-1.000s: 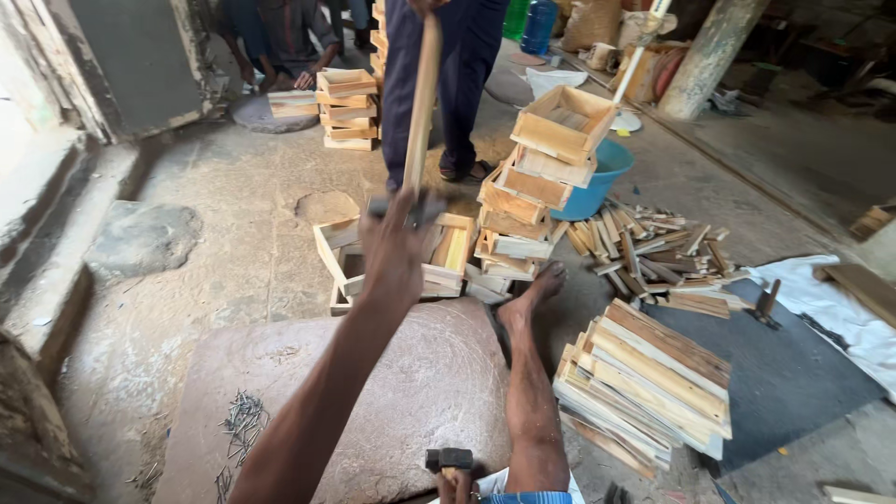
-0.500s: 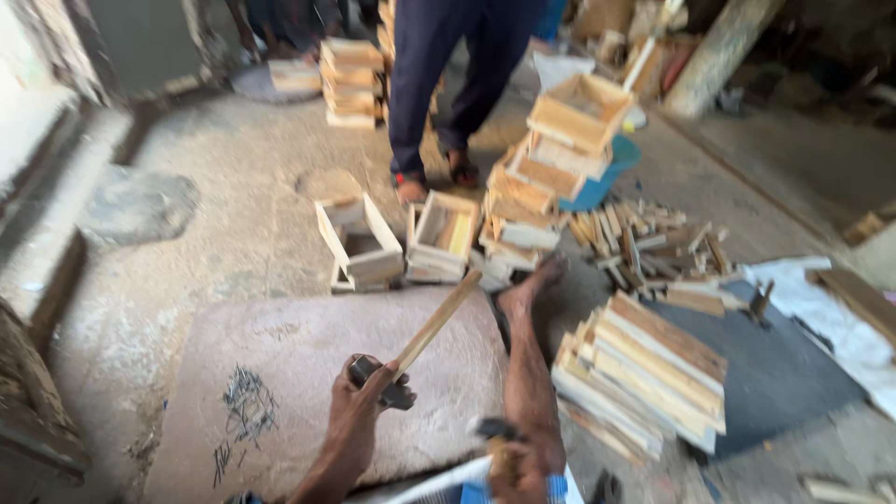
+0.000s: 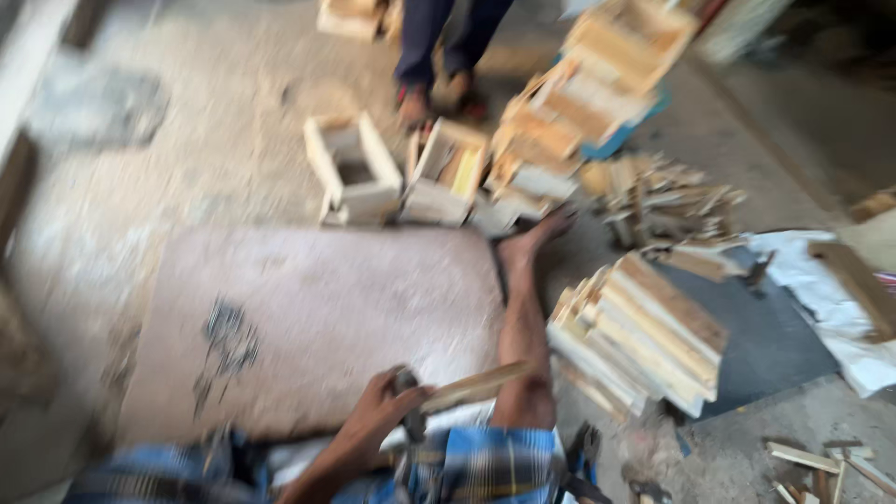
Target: The person assembles small wooden boxes by nailing wooden planks together using a hammer. They sit on the floor, pick up nails, position the planks, and hammer them into place to form box structures.
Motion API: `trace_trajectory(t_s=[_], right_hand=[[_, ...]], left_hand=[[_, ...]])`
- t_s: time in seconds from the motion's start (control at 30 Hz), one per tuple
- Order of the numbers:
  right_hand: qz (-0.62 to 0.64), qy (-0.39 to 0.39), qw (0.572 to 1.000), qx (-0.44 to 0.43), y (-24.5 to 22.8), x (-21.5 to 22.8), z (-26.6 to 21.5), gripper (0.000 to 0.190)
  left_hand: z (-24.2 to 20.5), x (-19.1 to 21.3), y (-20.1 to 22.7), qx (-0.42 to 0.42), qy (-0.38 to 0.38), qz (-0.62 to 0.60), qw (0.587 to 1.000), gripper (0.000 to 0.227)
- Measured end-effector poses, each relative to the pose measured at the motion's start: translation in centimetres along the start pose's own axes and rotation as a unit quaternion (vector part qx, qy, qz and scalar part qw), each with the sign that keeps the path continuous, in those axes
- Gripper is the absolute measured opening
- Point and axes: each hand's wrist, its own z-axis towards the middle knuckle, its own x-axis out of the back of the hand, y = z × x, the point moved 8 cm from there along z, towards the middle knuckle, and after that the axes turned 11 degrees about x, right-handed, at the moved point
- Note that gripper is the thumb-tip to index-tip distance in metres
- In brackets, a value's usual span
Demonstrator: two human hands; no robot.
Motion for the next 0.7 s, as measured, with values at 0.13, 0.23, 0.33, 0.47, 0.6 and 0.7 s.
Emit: trace_trajectory(t_s=[0.13,0.23,0.33,0.47,0.6,0.7], right_hand=[[-0.104,0.047,0.991,0.066,-4.0,2.2,-4.2,0.079],[-0.144,0.094,0.960,0.221,-11.5,2.2,-5.9,0.079],[-0.139,0.026,0.942,0.305,-18.2,-1.2,-4.5,0.083],[-0.150,-0.010,0.897,0.415,-22.7,-5.6,-1.7,0.067],[-0.066,-0.116,0.946,0.296,-19.9,-9.7,-0.5,0.026],[0.155,-0.256,0.951,0.077,-17.0,-15.7,-2.9,0.020]], left_hand=[[-0.6,-2.4,1.0,-0.091,-0.052,0.144,0.984,0.032],[-0.6,-3.3,1.8,-0.133,-0.073,0.149,0.977,0.031],[0.1,-2.8,2.4,-0.110,-0.058,0.165,0.978,0.031],[1.2,-1.3,2.6,-0.077,-0.099,0.180,0.976,0.038],[5.6,2.2,4.0,-0.086,-0.096,0.193,0.973,0.052],[12.4,7.0,6.1,-0.060,-0.033,0.186,0.980,0.061]])
